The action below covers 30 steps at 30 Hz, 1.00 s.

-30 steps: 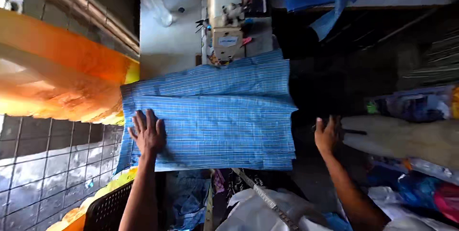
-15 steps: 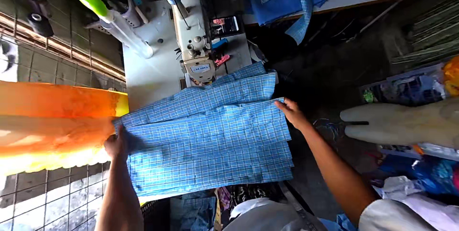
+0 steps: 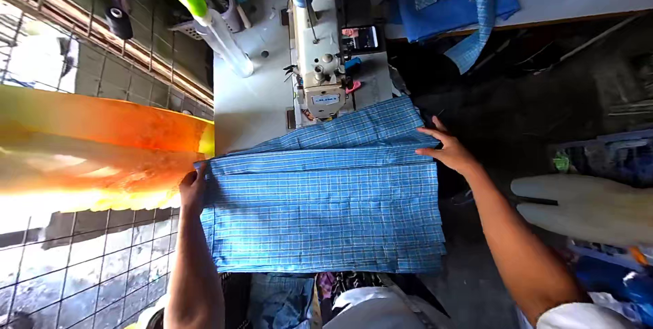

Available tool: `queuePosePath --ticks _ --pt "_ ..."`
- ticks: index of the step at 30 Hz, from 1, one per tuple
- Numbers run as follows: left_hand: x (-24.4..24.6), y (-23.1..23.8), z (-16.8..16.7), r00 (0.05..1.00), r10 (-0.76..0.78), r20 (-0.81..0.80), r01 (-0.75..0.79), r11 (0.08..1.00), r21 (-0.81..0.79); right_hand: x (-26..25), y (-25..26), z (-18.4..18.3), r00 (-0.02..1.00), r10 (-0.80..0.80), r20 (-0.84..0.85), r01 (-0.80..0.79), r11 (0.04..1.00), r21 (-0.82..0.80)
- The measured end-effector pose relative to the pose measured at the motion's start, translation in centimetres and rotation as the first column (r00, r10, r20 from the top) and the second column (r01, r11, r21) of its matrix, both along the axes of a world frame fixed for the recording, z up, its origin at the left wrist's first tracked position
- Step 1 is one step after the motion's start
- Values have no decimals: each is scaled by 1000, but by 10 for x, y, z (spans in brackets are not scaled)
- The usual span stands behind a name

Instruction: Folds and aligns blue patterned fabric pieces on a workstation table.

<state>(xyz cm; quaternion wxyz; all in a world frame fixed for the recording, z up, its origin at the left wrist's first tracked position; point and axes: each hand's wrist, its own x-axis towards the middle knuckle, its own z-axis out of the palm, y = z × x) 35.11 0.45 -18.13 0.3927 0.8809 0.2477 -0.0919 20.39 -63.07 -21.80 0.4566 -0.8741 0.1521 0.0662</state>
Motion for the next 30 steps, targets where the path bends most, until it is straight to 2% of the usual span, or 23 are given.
queuePosePath --ticks 2,3,6,7,11,14,19,21,23,25,27,30 --pt "0 4 -5 998 -29 59 31 999 -24 3 -6 -2 997 77 -1 -77 997 -26" --pt "-3 7 -4 994 -21 109 26 999 -44 -4 -9 2 997 81 2 -81 997 10" --pt "-17 13 14 973 19 229 18 987 -157 -45 -16 24 999 -5 -43 13 982 191" --pt "-22 15 15 970 18 242 28 982 -188 -57 -15 25 998 -46 -45 54 980 191" --pt "-23 18 -3 989 -100 107 115 983 -144 -56 1 2 986 -122 -113 127 991 39" --pt "-15 10 -3 995 -98 -4 97 986 -138 -39 0 0 978 -185 -92 183 983 -24" --pt "-1 0 8 996 -80 -36 74 986 -150 -3 -15 16 948 -313 52 304 943 135" --pt "4 -2 8 995 -85 -52 76 984 -161 16 -16 16 980 -189 58 180 973 142" --pt "5 -5 11 993 -104 -52 93 979 -184 33 -15 6 997 61 55 -63 997 35" --pt "3 -5 15 994 -107 -6 103 970 -222 41 -15 -2 974 220 59 -214 973 -91" --pt "-3 0 20 989 -117 90 138 949 -284 32 -16 7 969 232 80 -220 966 -136" --pt "-19 10 35 970 -123 209 197 903 -382 -15 -13 58 988 116 98 -111 992 -57"
